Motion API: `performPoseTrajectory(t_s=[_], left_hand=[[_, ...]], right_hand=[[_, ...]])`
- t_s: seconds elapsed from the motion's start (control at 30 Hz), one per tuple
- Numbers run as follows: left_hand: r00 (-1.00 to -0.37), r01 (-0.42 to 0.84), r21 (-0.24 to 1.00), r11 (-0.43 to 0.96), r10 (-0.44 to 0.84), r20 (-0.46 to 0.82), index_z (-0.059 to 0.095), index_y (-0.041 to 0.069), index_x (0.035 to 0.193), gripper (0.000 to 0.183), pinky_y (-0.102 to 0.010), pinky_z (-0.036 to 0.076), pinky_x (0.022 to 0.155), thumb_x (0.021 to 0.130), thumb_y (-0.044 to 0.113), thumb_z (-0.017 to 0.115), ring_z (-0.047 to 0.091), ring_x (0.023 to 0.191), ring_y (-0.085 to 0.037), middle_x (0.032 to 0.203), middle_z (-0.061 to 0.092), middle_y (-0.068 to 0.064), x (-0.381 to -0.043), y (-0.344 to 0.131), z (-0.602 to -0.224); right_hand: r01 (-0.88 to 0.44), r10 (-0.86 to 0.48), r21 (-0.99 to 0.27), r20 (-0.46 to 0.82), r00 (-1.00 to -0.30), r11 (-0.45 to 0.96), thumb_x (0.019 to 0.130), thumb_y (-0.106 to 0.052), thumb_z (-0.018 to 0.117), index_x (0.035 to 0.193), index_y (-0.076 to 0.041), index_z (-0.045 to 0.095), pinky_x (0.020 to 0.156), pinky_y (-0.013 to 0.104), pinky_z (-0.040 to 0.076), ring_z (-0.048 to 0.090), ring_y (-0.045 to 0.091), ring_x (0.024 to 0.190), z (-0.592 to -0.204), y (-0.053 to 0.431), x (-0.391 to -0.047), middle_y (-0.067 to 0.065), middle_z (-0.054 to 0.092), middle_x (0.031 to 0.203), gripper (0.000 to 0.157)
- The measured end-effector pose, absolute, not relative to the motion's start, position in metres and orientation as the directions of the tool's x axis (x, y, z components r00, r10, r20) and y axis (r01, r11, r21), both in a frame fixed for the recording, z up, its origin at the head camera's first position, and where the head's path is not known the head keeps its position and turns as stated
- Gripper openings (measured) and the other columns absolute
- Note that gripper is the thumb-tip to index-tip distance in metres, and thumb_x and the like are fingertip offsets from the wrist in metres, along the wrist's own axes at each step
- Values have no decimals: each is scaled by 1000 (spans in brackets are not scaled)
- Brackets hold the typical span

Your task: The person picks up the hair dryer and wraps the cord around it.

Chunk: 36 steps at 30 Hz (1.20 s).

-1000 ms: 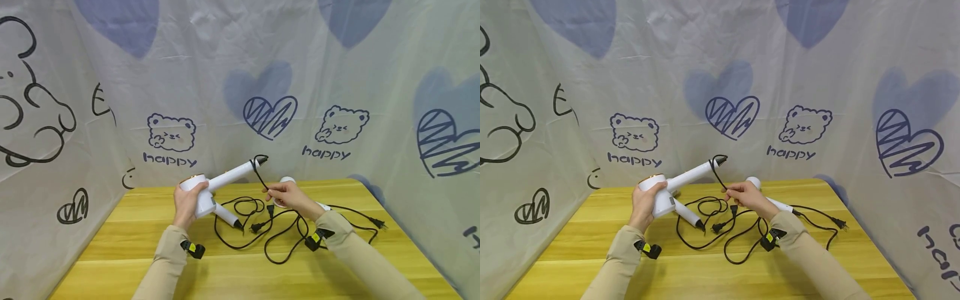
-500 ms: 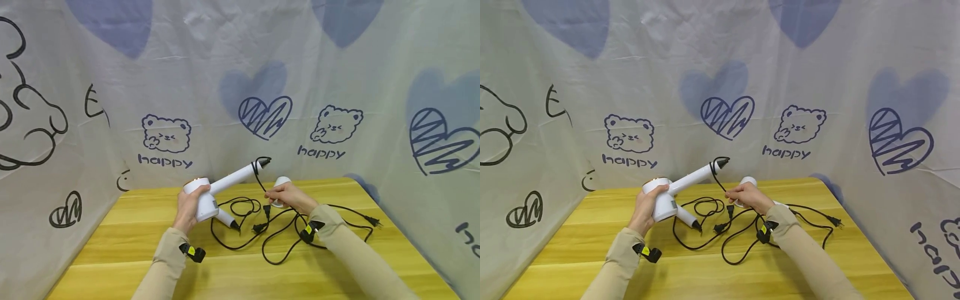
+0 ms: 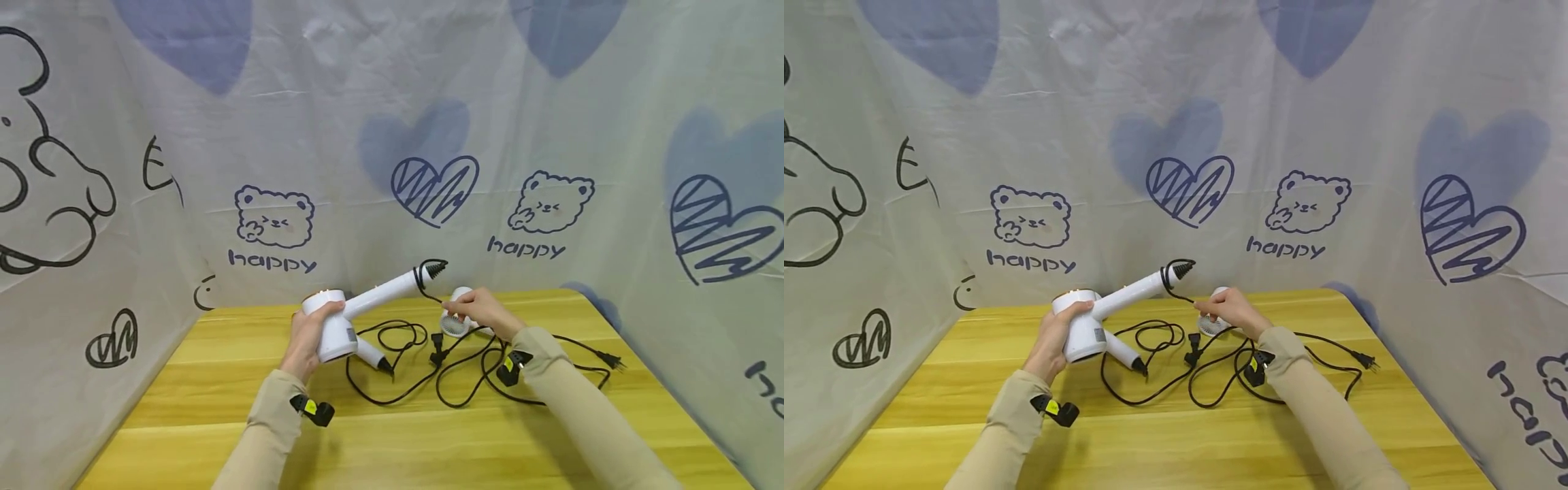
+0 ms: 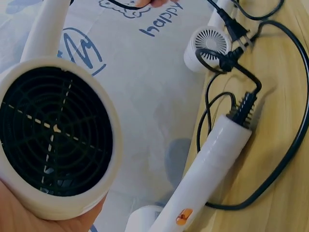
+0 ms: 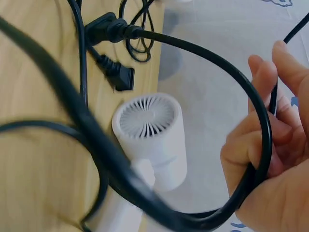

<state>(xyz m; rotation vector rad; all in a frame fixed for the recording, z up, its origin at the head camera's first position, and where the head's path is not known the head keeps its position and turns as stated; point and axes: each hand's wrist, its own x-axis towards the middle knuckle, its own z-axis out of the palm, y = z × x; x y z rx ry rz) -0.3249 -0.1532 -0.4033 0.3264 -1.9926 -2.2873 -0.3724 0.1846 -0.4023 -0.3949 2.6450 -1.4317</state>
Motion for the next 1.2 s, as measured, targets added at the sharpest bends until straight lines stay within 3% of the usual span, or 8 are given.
performPoseTrajectory(t_s=[0.2, 0.27, 0.4, 0.67, 0.87, 1.0, 1.1, 1.2], left_hand=[[-987, -80, 991, -107, -130, -94, 48, 9, 131, 65, -42, 60, 69, 77, 29, 79, 68, 77, -21, 103, 65, -11, -323, -157, -403], [-991, -82, 991, -110, -92, -92, 48, 11, 132, 64, -44, 60, 70, 78, 28, 78, 68, 78, -22, 102, 65, -10, -322, -157, -404], [-995, -77, 992, -96, -53, -82, 50, 12, 132, 60, -46, 60, 70, 79, 25, 76, 69, 78, -23, 100, 66, -9, -318, -159, -407], [-999, -7, 998, 56, -53, -4, 48, 8, 132, 65, -40, 60, 69, 78, 27, 79, 65, 82, -22, 112, 59, -15, -319, -160, -406], [-994, 86, 981, 177, -50, 96, 44, 5, 134, 73, -37, 59, 71, 75, 25, 82, 63, 89, -25, 117, 57, -20, -318, -160, -406], [-989, 126, 961, 246, -39, 139, 42, 6, 135, 79, -37, 59, 73, 72, 26, 85, 61, 94, -28, 117, 57, -19, -319, -159, -408], [-981, 162, 931, 326, -51, 189, 43, 7, 134, 82, -37, 58, 73, 70, 31, 87, 61, 95, -30, 115, 58, -19, -321, -157, -407], [-967, 184, 890, 418, -84, 239, 44, 6, 133, 84, -38, 57, 73, 67, 36, 87, 62, 94, -30, 112, 60, -18, -324, -154, -409]], right_hand=[[-224, -268, -812, 87, -959, 539, 93, -35, 67, 84, -5, 74, 76, 30, 45, 59, 26, 90, -393, 186, -378, 14, 70, 97, 32], [-245, -271, -806, 110, -956, 538, 94, -29, 66, 88, -7, 75, 69, 29, 45, 58, 27, 85, -389, 185, -379, 10, 69, 89, 25], [-295, -232, -763, 194, -953, 575, 91, -21, 66, 70, -8, 65, 55, 24, 37, 44, 17, 61, -382, 185, -381, -2, 53, 63, 25], [-297, -107, -596, 333, -937, 746, 78, -65, 69, 52, -19, 30, 42, 20, 18, 17, 9, 45, -366, 187, -375, -7, 20, 49, 66], [-299, -102, -552, 359, -928, 778, 78, -63, 71, 52, -19, 34, 40, 19, 20, 21, 8, 44, -355, 182, -370, -8, 23, 48, 63], [-321, -125, -527, 374, -919, 787, 79, -55, 75, 55, -16, 53, 38, 19, 22, 24, 8, 42, -350, 178, -367, -4, 41, 49, 51], [-348, -142, -506, 400, -905, 790, 79, -51, 77, 73, -15, 73, 37, 18, 24, 28, 7, 40, -348, 174, -365, 1, 67, 67, 36], [-385, -170, -491, 426, -889, 782, 80, -45, 78, 91, -16, 78, 36, 19, 27, 34, 8, 39, -346, 170, -363, 5, 76, 91, 30]])
